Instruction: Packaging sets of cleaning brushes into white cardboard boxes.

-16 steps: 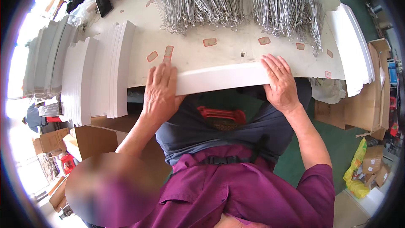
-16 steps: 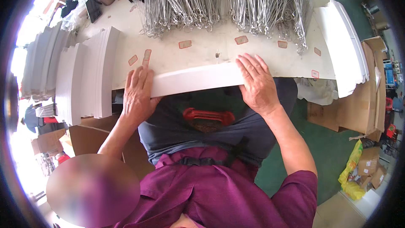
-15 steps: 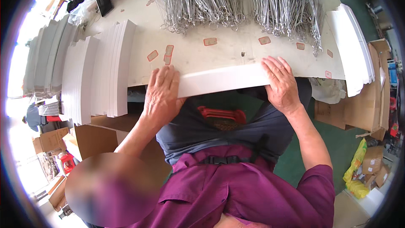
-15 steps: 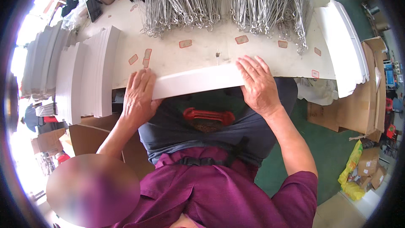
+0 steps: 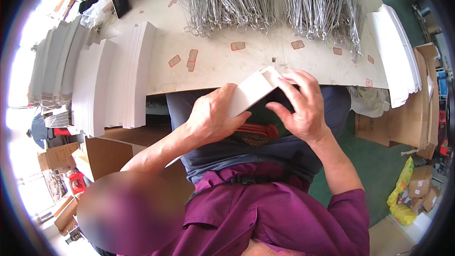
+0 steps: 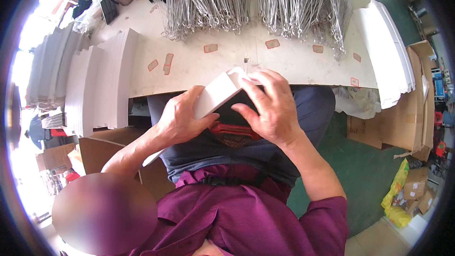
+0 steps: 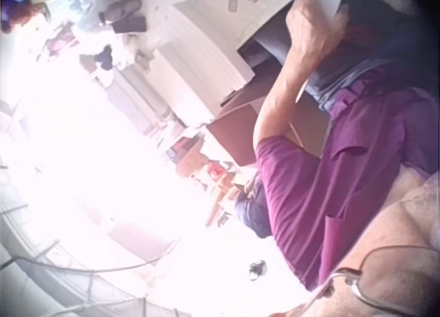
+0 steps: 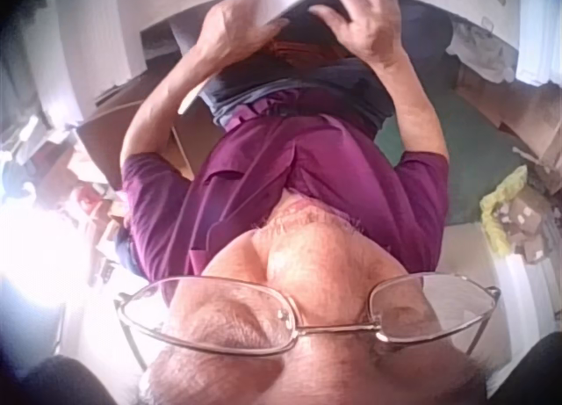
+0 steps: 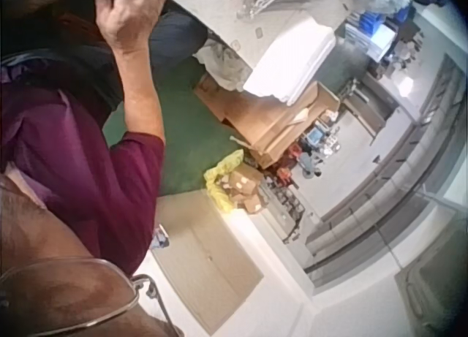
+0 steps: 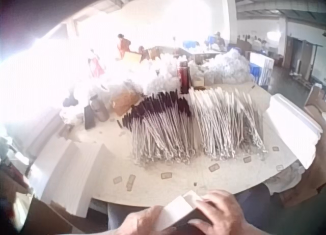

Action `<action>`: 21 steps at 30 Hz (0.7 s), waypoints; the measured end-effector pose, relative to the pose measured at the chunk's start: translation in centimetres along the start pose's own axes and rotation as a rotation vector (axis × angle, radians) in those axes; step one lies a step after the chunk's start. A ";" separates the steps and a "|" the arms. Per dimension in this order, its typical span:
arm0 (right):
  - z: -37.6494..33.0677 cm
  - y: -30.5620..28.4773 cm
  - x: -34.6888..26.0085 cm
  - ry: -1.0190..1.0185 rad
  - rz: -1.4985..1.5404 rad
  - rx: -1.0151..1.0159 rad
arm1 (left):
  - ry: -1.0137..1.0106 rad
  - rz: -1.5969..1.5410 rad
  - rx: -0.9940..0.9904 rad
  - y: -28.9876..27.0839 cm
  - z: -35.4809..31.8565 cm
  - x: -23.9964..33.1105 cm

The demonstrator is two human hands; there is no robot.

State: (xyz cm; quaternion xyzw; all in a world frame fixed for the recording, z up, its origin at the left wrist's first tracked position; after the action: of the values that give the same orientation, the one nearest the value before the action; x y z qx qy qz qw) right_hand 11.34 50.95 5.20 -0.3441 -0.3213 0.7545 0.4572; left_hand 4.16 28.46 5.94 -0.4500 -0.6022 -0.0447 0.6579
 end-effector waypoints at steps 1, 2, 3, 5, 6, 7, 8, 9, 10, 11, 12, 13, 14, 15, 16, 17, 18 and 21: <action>-0.8 -0.3 0.5 0.105 -0.009 0.046 | -0.046 0.002 0.049 -0.2 -0.2 0.0; -1.6 -0.1 0.7 0.117 0.025 0.071 | -0.050 0.008 0.049 0.0 -0.4 -0.2; -2.3 0.3 0.4 0.121 0.025 0.067 | -0.052 0.006 0.045 0.5 -0.6 -0.5; -3.0 1.5 -0.4 0.202 0.179 0.026 | 0.035 0.024 0.079 1.7 -0.8 -1.0; -2.9 2.0 -0.6 0.191 0.179 0.099 | -0.026 0.009 0.049 2.1 -0.7 -1.1; -2.8 2.3 -0.8 0.193 0.182 0.096 | -0.030 0.009 0.048 2.2 -0.9 -1.3; -2.8 2.5 -0.9 0.205 0.205 0.090 | -0.020 0.037 0.079 2.3 -1.1 -1.5; -2.8 2.6 -1.0 0.217 0.228 0.084 | -0.010 0.066 0.110 2.4 -1.2 -1.6; -2.7 2.5 -1.0 0.236 0.279 0.013 | -0.012 0.064 0.107 2.6 -1.4 -1.7; -2.9 2.6 -1.3 0.239 0.279 0.010 | 0.017 0.056 0.097 2.9 -1.4 -1.7; -3.1 3.0 -1.6 0.288 0.351 -0.008 | 0.045 0.047 0.087 3.1 -1.5 -1.7; -3.3 3.4 -1.8 0.335 0.424 -0.026 | 0.043 0.047 0.087 3.2 -1.4 -1.7; -3.4 3.8 -1.7 0.370 0.503 -0.040 | 0.053 0.022 0.088 3.3 -1.3 -1.6; -3.4 3.8 -1.7 0.370 0.504 -0.042 | 0.063 -0.003 0.089 3.4 -1.2 -1.6; -3.4 3.8 -1.7 0.426 0.580 -0.103 | 0.059 -0.004 0.089 3.6 -1.1 -1.6; -3.4 3.8 -1.7 0.481 0.656 -0.165 | 0.057 -0.057 0.093 3.8 -1.1 -1.5; -3.4 3.8 -1.8 0.482 0.657 -0.169 | 0.054 -0.109 0.098 3.9 -1.0 -1.5; -3.7 3.8 -2.3 0.501 0.688 -0.238 | -0.033 -0.175 -0.005 4.0 -0.5 -1.3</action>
State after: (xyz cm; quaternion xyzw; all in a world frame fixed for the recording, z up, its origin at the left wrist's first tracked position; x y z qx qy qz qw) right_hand 13.39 48.02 0.58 -0.6535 -0.1522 0.7139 0.2003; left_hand 6.60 29.93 2.75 -0.3979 -0.6498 -0.0961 0.6405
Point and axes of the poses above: each hand's wrist, its own z-axis towards the middle knuckle, its own y-axis out of the palm, x = y × z, the point moved 2 cm from there along z, towards the middle knuckle, and after that the axes turned 13 degrees about -z, right-handed, at the moved point
